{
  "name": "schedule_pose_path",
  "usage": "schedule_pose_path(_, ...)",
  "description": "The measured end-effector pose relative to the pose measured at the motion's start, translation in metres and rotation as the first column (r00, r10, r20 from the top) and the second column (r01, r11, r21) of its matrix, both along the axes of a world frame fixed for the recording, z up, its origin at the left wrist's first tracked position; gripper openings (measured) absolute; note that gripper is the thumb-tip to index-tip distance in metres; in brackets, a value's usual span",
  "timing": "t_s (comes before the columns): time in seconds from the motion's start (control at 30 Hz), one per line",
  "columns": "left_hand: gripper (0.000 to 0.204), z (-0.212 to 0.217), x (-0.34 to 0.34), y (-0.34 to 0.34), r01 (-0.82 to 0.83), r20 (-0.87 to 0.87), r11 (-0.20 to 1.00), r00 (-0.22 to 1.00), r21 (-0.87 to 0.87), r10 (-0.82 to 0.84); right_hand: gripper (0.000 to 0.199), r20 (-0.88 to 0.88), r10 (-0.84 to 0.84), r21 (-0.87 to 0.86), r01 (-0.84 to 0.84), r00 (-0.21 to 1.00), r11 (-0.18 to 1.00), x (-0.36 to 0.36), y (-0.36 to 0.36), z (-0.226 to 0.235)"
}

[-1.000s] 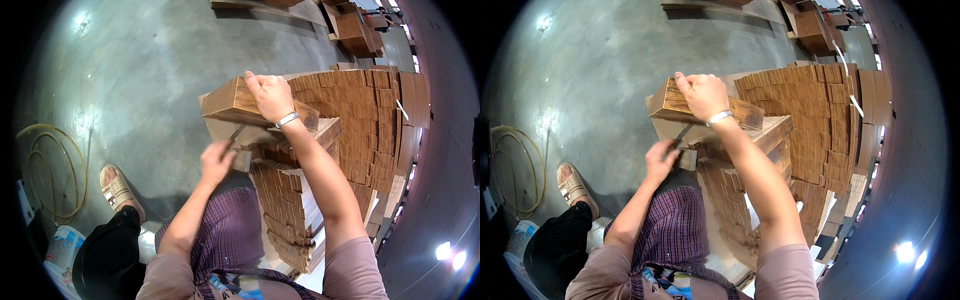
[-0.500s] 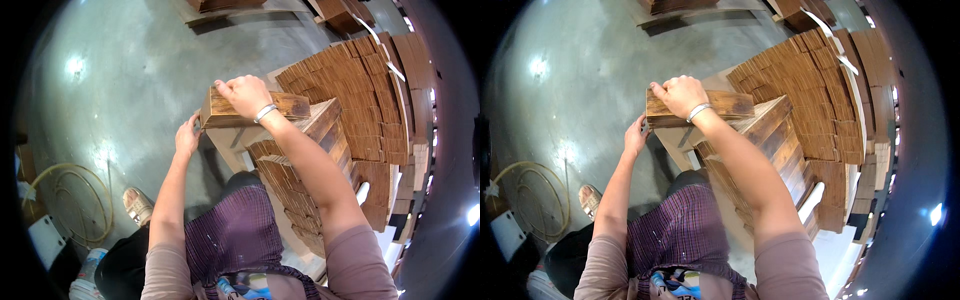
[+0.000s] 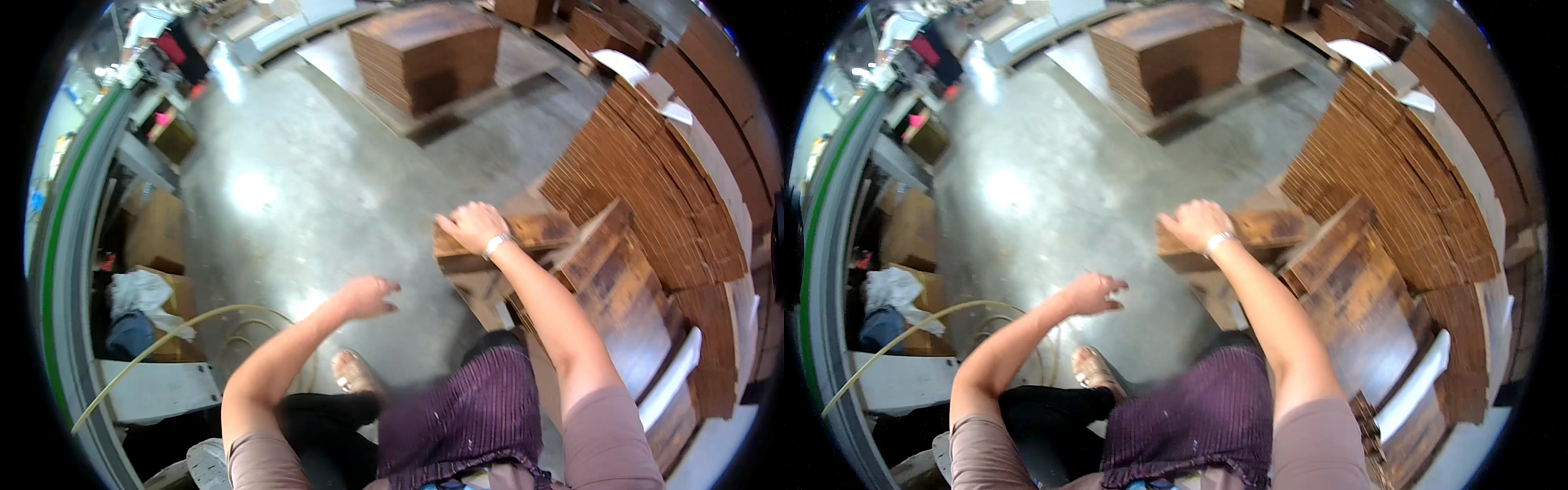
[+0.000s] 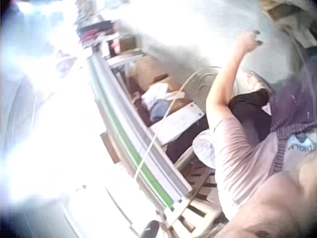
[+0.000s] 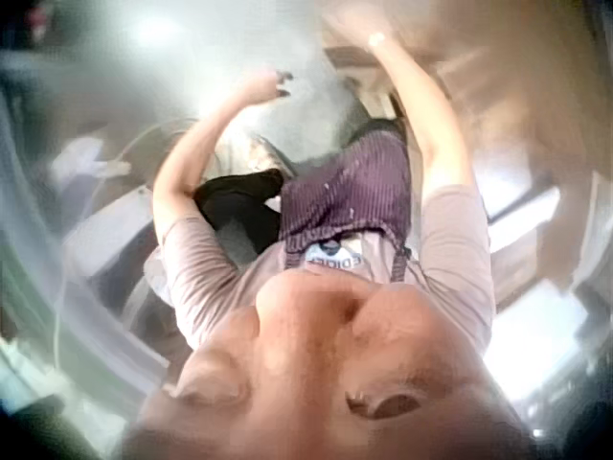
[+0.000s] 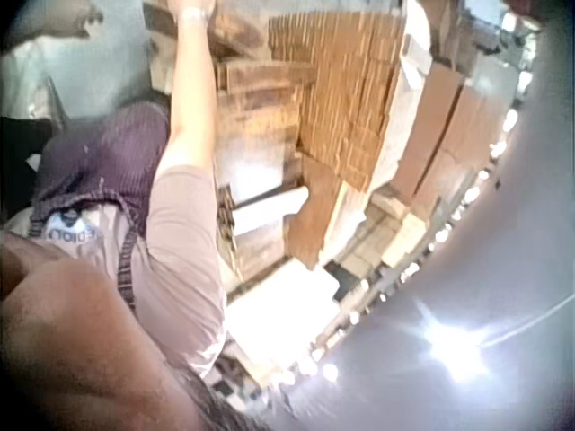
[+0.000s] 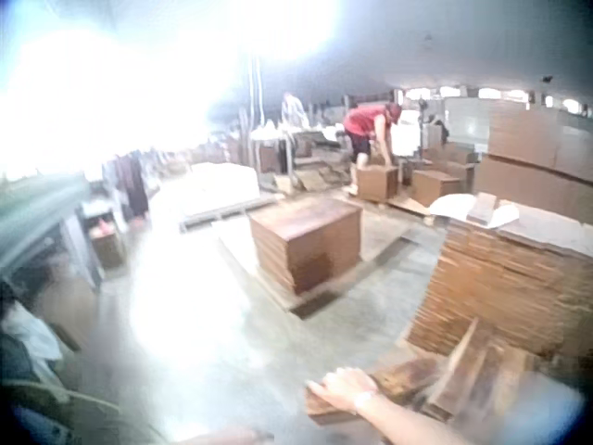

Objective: The person cleans and sands the edges of wood panels by hand using a small scraper and a sanding block.

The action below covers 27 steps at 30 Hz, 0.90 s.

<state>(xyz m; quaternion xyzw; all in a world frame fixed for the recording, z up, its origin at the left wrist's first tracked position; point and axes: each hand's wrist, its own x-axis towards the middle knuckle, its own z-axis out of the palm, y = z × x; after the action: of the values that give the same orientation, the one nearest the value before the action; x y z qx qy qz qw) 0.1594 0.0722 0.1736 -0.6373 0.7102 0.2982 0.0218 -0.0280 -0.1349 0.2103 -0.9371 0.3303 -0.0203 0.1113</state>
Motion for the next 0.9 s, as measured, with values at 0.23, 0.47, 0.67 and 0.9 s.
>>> schedule_pose_path(0.23,0.048,0.122,-0.038,0.102,0.018,-0.136,0.999,0.99,-0.026,-0.021,0.06,0.015,0.005,0.043,-0.005,1.0,0.999,0.0,0.011,0.015)
schedule_pose_path(0.47,0.052,0.148,-0.083,0.112,0.11,-0.239,0.985,0.961,-0.13,-0.139,0.06,0.011,0.011,0.029,-0.012,1.0,1.0,0.007,0.005,0.018)
schedule_pose_path(0.67,0.047,0.118,-0.073,0.097,0.226,-0.11,0.946,0.96,-0.234,-0.257,0.057,0.008,-0.022,0.04,0.022,1.0,0.999,0.003,0.007,0.011)
schedule_pose_path(0.9,0.033,0.095,-0.048,0.057,0.326,-0.167,0.944,0.929,-0.054,-0.33,0.054,-0.038,-0.03,0.058,0.032,0.999,0.998,0.016,0.002,0.009)
